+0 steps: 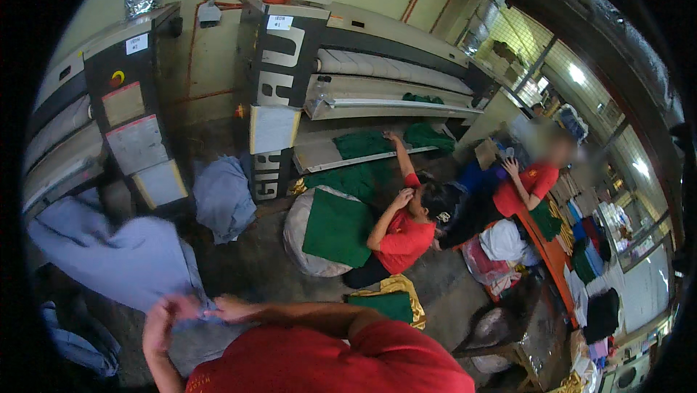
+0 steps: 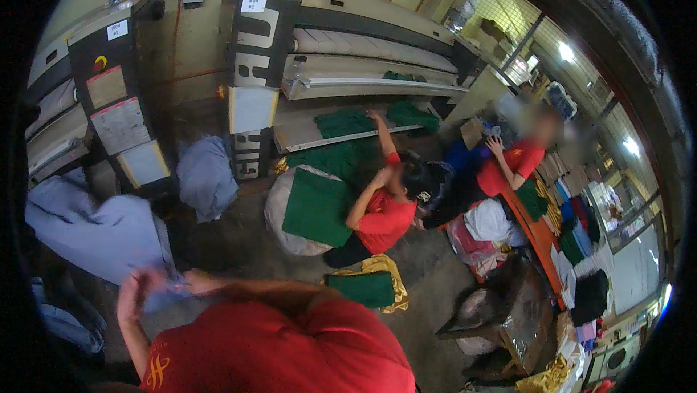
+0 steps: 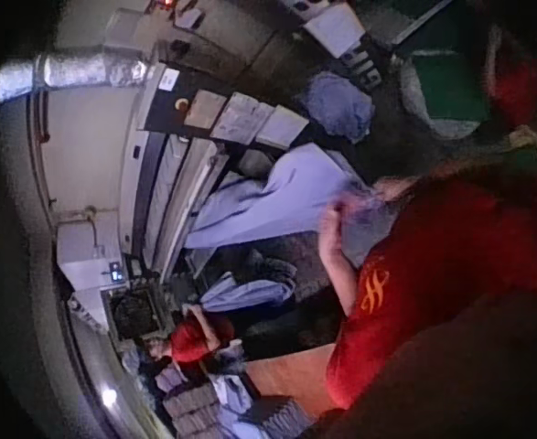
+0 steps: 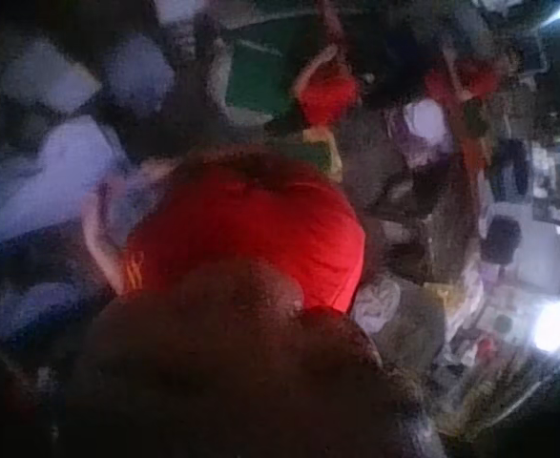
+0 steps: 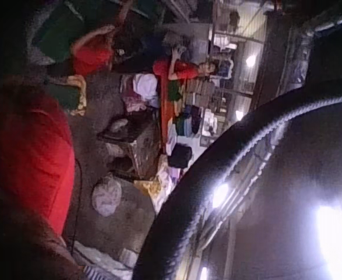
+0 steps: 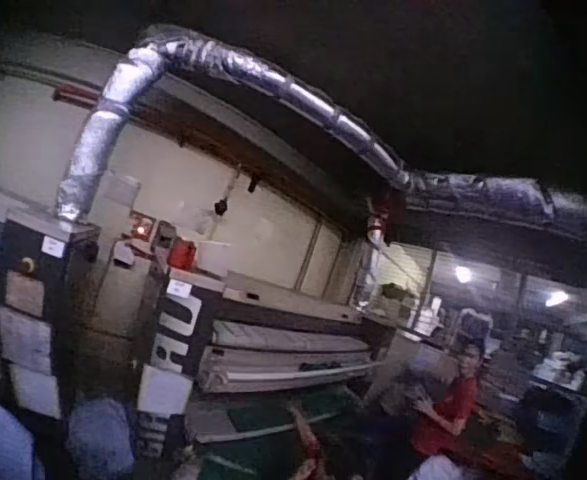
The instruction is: The person folds a gray cloth on a table, aligning the edges and stacking it with other folded cloths. They repeat this process with multiple cloths, ensuring each is neatly folded and stacked.
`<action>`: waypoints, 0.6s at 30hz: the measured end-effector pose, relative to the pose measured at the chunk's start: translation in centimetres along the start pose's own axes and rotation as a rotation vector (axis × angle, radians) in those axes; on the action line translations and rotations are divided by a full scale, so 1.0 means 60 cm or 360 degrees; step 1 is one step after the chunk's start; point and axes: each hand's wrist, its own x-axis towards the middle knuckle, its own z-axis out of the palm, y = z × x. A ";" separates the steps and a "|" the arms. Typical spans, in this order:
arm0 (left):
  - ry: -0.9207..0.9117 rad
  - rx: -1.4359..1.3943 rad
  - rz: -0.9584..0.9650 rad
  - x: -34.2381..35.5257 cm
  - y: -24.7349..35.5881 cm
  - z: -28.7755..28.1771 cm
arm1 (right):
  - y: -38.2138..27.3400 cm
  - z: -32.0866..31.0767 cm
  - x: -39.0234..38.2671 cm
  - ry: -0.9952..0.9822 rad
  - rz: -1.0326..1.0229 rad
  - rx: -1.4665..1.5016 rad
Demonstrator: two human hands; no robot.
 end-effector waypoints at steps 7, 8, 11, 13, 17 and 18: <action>0.0105 -0.0544 -0.0593 -0.058 -0.183 0.125 | -0.023 0.011 -0.047 0.0147 -0.0559 0.0226; 0.0036 -0.0741 -0.0460 -0.063 -0.196 0.139 | -0.024 0.013 -0.052 0.0124 -0.0604 0.0212; 0.0063 -0.1302 -0.0068 -0.078 -0.234 0.147 | -0.038 0.023 -0.070 0.0112 -0.0667 0.0135; 0.0451 -0.1608 0.0140 -0.102 -0.272 0.119 | -0.061 0.035 -0.085 0.0075 -0.0800 0.0154; 0.1491 -0.1718 0.0182 -0.176 -0.362 -0.009 | -0.135 0.090 -0.130 0.0052 -0.1049 0.0492; 0.1418 -0.1814 0.0203 -0.209 -0.381 -0.029 | -0.151 0.107 -0.153 0.0001 -0.1039 0.0551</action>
